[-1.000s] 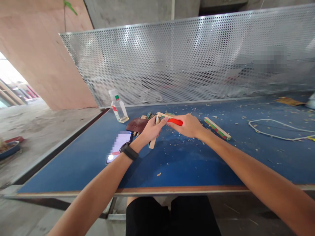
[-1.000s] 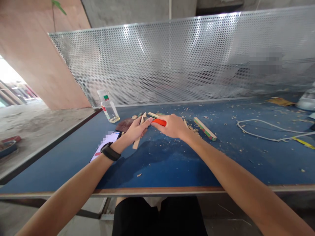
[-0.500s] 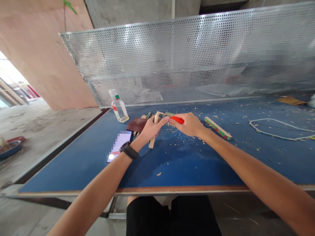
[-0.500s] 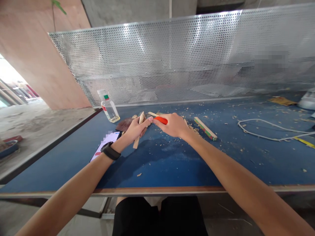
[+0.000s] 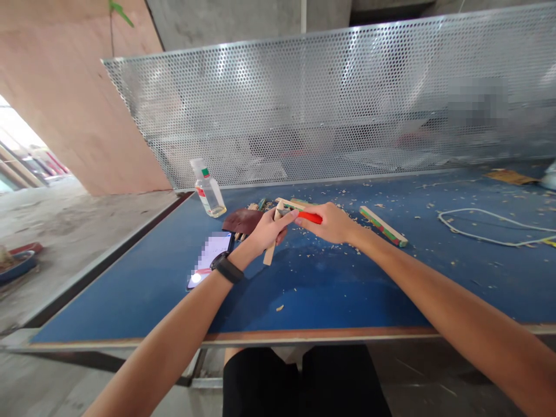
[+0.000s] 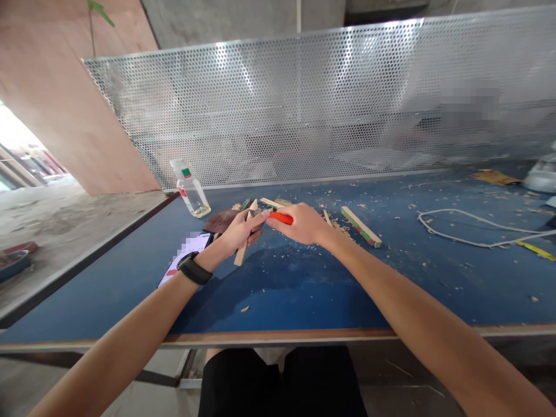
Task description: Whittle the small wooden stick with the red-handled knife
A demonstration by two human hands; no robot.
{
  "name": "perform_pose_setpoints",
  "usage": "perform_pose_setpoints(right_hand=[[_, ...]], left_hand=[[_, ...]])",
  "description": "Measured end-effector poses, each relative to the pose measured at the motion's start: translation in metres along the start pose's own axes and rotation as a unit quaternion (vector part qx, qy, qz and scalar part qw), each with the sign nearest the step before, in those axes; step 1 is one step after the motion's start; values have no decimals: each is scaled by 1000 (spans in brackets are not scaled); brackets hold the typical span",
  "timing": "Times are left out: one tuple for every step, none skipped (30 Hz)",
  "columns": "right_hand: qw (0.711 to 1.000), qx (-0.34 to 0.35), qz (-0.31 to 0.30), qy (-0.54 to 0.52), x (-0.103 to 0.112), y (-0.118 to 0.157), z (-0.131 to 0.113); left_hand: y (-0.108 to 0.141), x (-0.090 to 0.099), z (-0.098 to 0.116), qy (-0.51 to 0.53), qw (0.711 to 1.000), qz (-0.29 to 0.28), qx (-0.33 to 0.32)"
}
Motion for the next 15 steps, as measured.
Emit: perform_pose_setpoints(right_hand=[[1000,0,-7,0,-1,0,1],[1000,1,-11,1,-1,0,1],[1000,4,-13,3,-2,0,1],[1000,8,-13,6,-2,0,1],[1000,11,-13,8,-2,0,1],[1000,13,-13,12,-2,0,1],[1000,14,-12,16,-2,0,2],[1000,13,-9,21,-2,0,2],[1000,9,-5,28,-1,-1,3],[999,3,-1,34,0,-1,4],[999,-4,2,38,1,-1,5],[999,-13,4,40,2,-1,5],[999,-23,7,40,3,-1,6],[999,-33,10,42,4,-1,6],[998,-41,15,46,5,0,6]], left_hand=[[0,0,-1,3,1000,-1,1],[0,-1,-1,6,1000,-1,1],[0,-1,-1,8,1000,-3,0],[0,-2,-1,11,1000,-5,-2],[0,-2,0,14,1000,-7,-5],[0,-3,0,18,1000,-9,-7],[0,-3,0,19,1000,-10,-6],[0,-3,0,20,1000,-9,-4],[-1,-3,-1,18,1000,-4,0],[-1,-1,-2,15,1000,3,3],[-2,0,-3,11,1000,12,3],[-3,2,-3,7,1000,22,0],[-4,4,-2,6,1000,30,-6],[-4,5,-1,5,999,39,-12],[-5,6,0,6,999,44,-18]])
Point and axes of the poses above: each hand's wrist, its own y-axis away from the middle knuckle, its own x-axis out of the back of the hand, z = x × y, the point moved 9 cm from there along -y, towards the middle knuckle, and after that the axes turned 3 degrees about -x, right-handed, at the moved point
